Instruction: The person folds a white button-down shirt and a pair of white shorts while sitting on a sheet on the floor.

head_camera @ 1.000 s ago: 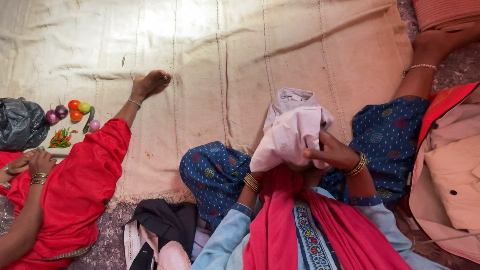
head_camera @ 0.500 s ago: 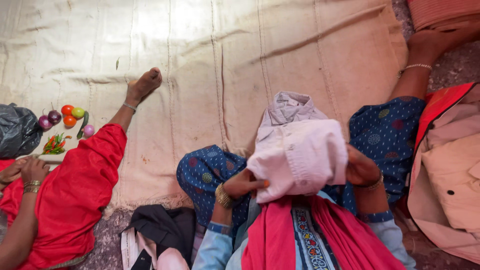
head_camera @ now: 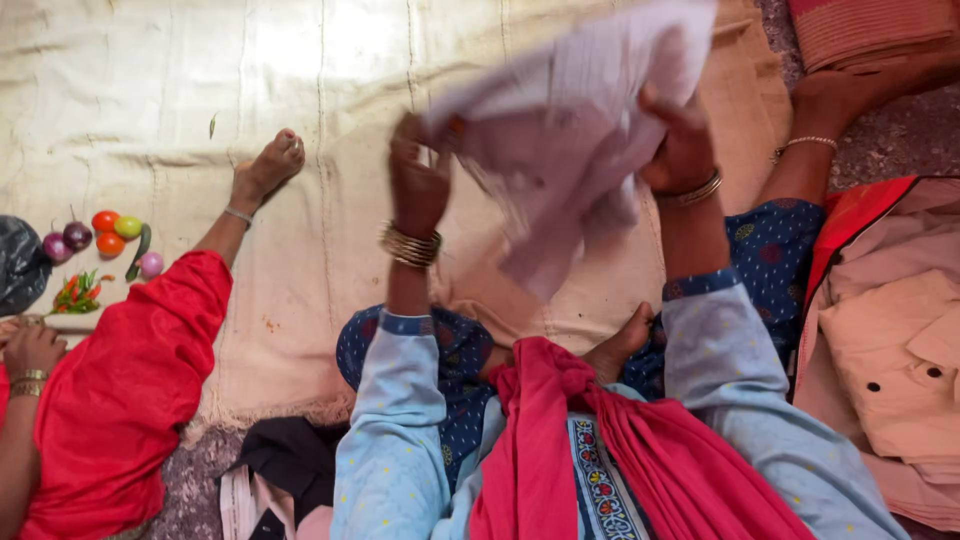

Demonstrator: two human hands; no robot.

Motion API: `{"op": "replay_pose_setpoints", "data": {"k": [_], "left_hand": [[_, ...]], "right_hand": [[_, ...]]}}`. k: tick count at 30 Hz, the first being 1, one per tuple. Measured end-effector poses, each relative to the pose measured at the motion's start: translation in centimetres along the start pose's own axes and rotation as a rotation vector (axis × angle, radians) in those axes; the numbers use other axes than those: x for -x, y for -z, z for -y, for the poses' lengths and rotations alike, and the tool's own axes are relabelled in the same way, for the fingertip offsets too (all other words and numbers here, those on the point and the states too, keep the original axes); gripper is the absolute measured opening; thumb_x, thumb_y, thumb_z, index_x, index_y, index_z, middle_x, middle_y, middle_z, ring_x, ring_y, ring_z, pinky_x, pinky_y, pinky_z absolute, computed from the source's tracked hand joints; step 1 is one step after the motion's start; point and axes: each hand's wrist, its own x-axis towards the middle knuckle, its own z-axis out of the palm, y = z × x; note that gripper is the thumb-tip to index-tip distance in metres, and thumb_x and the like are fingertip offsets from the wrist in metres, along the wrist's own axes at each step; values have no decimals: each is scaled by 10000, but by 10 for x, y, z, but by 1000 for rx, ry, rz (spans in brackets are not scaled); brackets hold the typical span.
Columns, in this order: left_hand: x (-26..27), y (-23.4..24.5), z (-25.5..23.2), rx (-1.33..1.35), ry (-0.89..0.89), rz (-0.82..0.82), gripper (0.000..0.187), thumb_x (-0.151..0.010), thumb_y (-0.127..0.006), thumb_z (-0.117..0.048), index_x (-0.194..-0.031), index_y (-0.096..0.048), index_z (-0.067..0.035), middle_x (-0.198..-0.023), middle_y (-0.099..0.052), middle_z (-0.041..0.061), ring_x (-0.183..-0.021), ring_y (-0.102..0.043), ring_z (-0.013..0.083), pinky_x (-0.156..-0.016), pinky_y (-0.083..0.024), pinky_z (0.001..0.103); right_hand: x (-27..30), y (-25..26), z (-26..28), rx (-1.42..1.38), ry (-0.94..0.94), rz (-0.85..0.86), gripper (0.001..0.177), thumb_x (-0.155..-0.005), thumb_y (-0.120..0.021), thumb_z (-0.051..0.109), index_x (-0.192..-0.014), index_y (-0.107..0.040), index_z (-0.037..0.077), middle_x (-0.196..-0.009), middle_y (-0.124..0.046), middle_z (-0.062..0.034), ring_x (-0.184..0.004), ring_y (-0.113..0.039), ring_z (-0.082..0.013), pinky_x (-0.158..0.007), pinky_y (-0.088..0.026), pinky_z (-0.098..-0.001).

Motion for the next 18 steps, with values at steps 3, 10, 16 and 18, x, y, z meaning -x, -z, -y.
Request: {"op": "replay_pose_setpoints", "data": {"k": [3,10,16,18], "left_hand": [[-41,53,-65,353,93,20,129,-1120,-641,-89,-1153,-653,36,-984,-670,51,-917,-579,104,-848,-492,260],[128,15,67,310,996,222,325,-1038,-660,-325,-1064,-711,-4,-783,-522,-47,-656,-368,58,-565,-317,270],[343,-28,117,224,1072,552,378,-1032,-705,-351,-1174,-706,0,-891,-697,213,-702,-448,206,-667,-397,441],[349,-24,99,142,1021,531,394,-956,-733,-356,-1125,-696,-3,-915,-734,184,-758,-578,234,-707,-474,421]], "right_hand": [[-4,-52,36,-6,131,193,506,-1053,-655,19,-1515,-450,34,-1382,-602,-145,-1289,-629,-293,-1121,-550,-460],[69,29,-56,790,48,-82,504,-1054,-670,208,-1498,-474,70,-1396,-574,-91,-1232,-629,-210,-992,-597,-374],[178,151,-158,774,-732,-569,570,-876,-758,295,-1367,-557,87,-1165,-696,-30,-962,-663,-138,-765,-575,-320],[198,174,-167,922,-575,-451,535,-904,-780,287,-1332,-639,-2,-1051,-728,-124,-842,-656,-183,-740,-550,-325]]}}
